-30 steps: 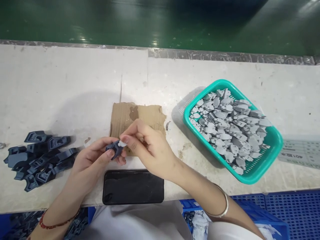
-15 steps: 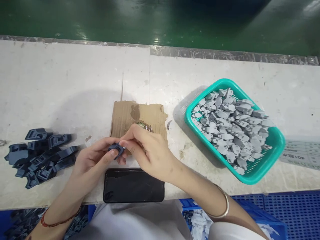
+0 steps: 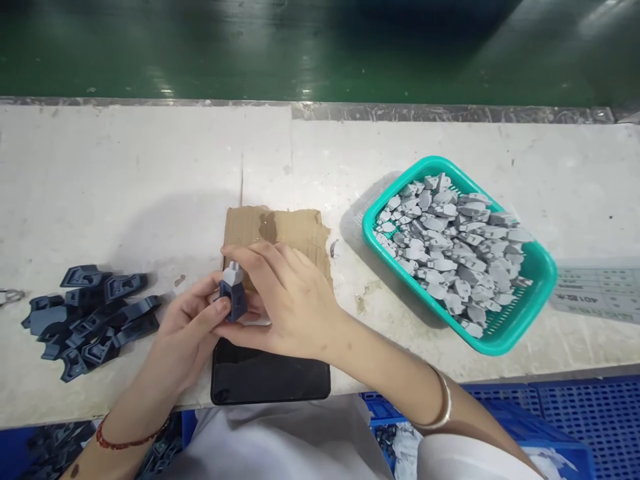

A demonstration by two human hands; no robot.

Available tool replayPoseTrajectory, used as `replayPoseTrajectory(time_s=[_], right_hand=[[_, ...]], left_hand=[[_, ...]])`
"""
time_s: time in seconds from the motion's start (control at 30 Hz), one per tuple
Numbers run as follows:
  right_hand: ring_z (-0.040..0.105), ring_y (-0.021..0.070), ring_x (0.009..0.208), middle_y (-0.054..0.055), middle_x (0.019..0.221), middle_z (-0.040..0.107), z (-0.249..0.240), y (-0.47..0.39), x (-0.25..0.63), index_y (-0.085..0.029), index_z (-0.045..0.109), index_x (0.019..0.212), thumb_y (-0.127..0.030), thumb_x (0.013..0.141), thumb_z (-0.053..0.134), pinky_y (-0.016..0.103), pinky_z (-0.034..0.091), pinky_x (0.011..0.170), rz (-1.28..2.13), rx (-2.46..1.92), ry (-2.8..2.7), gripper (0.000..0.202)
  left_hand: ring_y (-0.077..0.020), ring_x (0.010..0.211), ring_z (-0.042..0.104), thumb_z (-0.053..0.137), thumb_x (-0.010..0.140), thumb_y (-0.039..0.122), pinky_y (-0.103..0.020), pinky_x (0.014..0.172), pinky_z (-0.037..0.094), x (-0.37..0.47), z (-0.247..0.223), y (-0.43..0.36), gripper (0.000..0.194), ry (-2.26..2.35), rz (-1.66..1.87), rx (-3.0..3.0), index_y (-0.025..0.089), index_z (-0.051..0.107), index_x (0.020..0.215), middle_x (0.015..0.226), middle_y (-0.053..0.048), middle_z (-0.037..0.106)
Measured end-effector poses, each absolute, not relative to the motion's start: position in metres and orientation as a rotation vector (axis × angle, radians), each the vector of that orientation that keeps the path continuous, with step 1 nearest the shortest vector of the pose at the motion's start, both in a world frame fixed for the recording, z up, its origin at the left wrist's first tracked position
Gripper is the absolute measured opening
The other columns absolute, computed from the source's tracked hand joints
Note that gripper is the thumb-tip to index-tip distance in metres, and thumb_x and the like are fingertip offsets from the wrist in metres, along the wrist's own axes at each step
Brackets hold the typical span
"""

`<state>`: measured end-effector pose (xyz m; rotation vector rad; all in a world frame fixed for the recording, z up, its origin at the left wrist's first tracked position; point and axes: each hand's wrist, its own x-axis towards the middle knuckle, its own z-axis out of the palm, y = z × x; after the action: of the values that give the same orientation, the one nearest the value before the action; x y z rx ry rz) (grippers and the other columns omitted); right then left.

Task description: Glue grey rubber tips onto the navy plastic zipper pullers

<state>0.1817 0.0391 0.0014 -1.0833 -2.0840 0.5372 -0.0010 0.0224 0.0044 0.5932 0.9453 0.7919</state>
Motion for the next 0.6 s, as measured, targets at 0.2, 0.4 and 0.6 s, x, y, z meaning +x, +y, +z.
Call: replayPoseTrajectory(time_s=[0.2,0.4,0.6], right_hand=[[0.066,0.0270,0.085,0.013,0.106,0.074,0.0054,0.0402,0.1827,-0.018,0.059,0.118,-0.043,0.093,0.067,0.040,0.051,0.072,0.273,-1.132,-2.170,0.036],[0.064,0.0241,0.079,0.008,0.090,0.074,0.0062,0.0422,0.1837,-0.020,0.063,0.104,-0.042,0.086,0.071,0.036,0.048,0.067,0.239,-1.092,-2.166,0.029],[0.062,0.0228,0.074,0.007,0.084,0.073,0.0033,0.0426,0.1831,-0.021,0.065,0.092,-0.048,0.088,0.069,0.036,0.049,0.066,0.227,-1.064,-2.160,0.028]], left_hand=[[-0.0172,0.073,0.075,0.082,0.089,0.040,-0.024,0.072,0.059,-0.0020,0.0030,0.0194,0.023,0.881,0.733,0.608,0.019,0.073,0.094,0.081,-0.005,0.080],[-0.0160,0.073,0.074,0.079,0.091,0.039,-0.023,0.074,0.059,-0.0015,0.0043,0.0204,0.022,0.865,0.712,0.636,0.018,0.074,0.095,0.081,-0.005,0.080],[-0.0144,0.069,0.068,0.081,0.088,0.042,-0.022,0.068,0.055,-0.0042,0.0019,0.0172,0.027,0.897,0.710,0.654,0.017,0.074,0.093,0.078,-0.005,0.076]])
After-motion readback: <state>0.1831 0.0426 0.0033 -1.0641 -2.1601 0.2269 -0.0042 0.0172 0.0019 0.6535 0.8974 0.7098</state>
